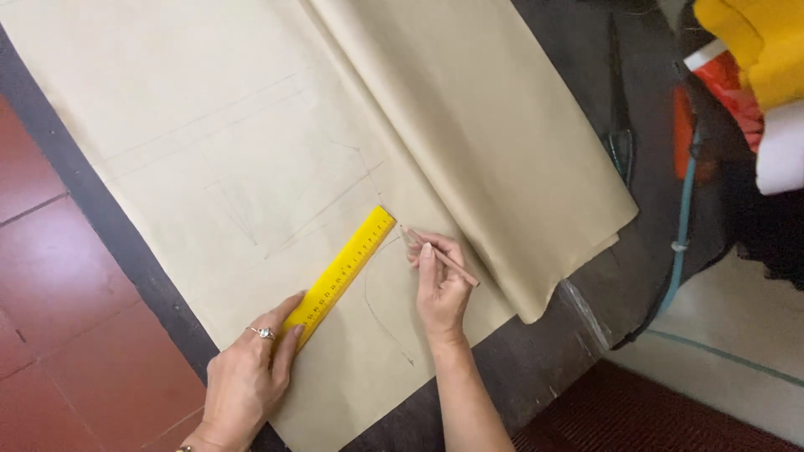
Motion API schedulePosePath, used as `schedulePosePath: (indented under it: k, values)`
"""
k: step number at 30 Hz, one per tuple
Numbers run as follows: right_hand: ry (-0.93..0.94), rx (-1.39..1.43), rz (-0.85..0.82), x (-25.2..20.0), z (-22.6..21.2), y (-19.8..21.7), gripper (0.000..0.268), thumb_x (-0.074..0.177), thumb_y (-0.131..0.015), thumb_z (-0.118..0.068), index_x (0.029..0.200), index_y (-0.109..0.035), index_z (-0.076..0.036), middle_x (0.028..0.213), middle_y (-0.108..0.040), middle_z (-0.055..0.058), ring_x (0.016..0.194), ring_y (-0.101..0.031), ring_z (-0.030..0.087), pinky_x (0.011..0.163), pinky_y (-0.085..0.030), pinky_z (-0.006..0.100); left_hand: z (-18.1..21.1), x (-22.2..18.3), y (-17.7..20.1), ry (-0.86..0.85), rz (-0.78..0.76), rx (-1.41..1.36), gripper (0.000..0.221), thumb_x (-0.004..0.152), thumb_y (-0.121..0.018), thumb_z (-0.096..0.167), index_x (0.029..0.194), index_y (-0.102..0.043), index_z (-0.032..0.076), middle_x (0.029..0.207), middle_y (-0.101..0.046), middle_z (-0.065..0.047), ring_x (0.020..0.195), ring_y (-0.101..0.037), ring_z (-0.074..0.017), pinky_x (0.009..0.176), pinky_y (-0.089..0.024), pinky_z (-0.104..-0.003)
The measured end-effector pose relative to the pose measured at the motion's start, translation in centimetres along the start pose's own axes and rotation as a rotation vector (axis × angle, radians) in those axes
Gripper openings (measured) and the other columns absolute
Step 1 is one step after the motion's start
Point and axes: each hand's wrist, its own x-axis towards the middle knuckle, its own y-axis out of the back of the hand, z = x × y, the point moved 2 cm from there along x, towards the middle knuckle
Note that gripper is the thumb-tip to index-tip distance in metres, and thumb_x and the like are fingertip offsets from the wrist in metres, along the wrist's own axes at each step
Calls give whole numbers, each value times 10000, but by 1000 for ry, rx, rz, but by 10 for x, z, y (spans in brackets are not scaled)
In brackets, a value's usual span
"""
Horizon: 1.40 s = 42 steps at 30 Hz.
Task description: Drafting a garment pattern on brown paper using a ruler and pencil
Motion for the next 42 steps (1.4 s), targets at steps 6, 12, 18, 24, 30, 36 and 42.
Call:
schedulePosePath:
  k: [6, 12, 18, 24, 30, 36, 42]
  values:
    - [64, -27, -53, 2, -6, -3, 185, 992, -462, -137, 1051, -550, 15, 1035, -687, 179, 815, -682, 183, 708, -616, 296, 3, -6, -8, -45, 62, -26, 449, 895, -474, 397, 1343, -461, 425, 1239, -640, 125, 834, -705, -193, 631, -585, -407]
    - [85, -95, -60, 5, -11, -4, 204, 989, -462, -173, 1020, -571, -3, 948, -687, 148, 736, -670, 177, 653, -603, 285, 3, -8, -16, -17, 5, -73, 472, 898, -467, 396, 1371, -453, 398, 1240, -643, 45, 862, -705, -255, 717, -587, -435]
    - [97, -23, -82, 5, -12, -4, 192, 994, -464, -139, 1034, -552, 27, 1025, -678, 202, 900, -709, 245, 723, -623, 305, 3, -9, -19, -46, 59, -77, 486, 897, -481, 379, 1381, -455, 414, 1213, -658, 61, 889, -685, -209, 651, -570, -391]
    - [89, -66, -73, 6, -16, -5, 211, 996, -462, -168, 1022, -558, 18, 972, -682, 182, 801, -683, 205, 679, -603, 294, 6, -9, -16, -85, 44, -33, 509, 910, -456, 372, 1414, -407, 410, 1213, -640, 87, 917, -666, -199, 593, -576, -424]
    - [87, -61, -90, 6, -14, -5, 189, 998, -457, -140, 1034, -554, 19, 1005, -675, 192, 926, -712, 251, 705, -609, 286, 3, -9, -20, -135, 118, -10, 504, 910, -475, 355, 1410, -423, 393, 1128, -657, 92, 827, -671, -188, 500, -561, -415]
    - [131, -93, -87, 7, -16, -6, 200, 999, -448, -138, 1032, -559, 25, 978, -682, 181, 907, -713, 250, 705, -611, 287, 4, -10, -20, -142, 113, -8, 512, 907, -484, 345, 1414, -423, 376, 1108, -661, 74, 819, -671, -211, 535, -566, -436]
    - [122, -91, -99, 7, -16, -6, 223, 1003, -450, -172, 1025, -561, 20, 1003, -670, 175, 941, -712, 252, 736, -635, 305, 1, -10, -25, -132, 120, 29, 525, 914, -480, 361, 1430, -391, 406, 1001, -646, 83, 713, -647, -212, 498, -557, -454]
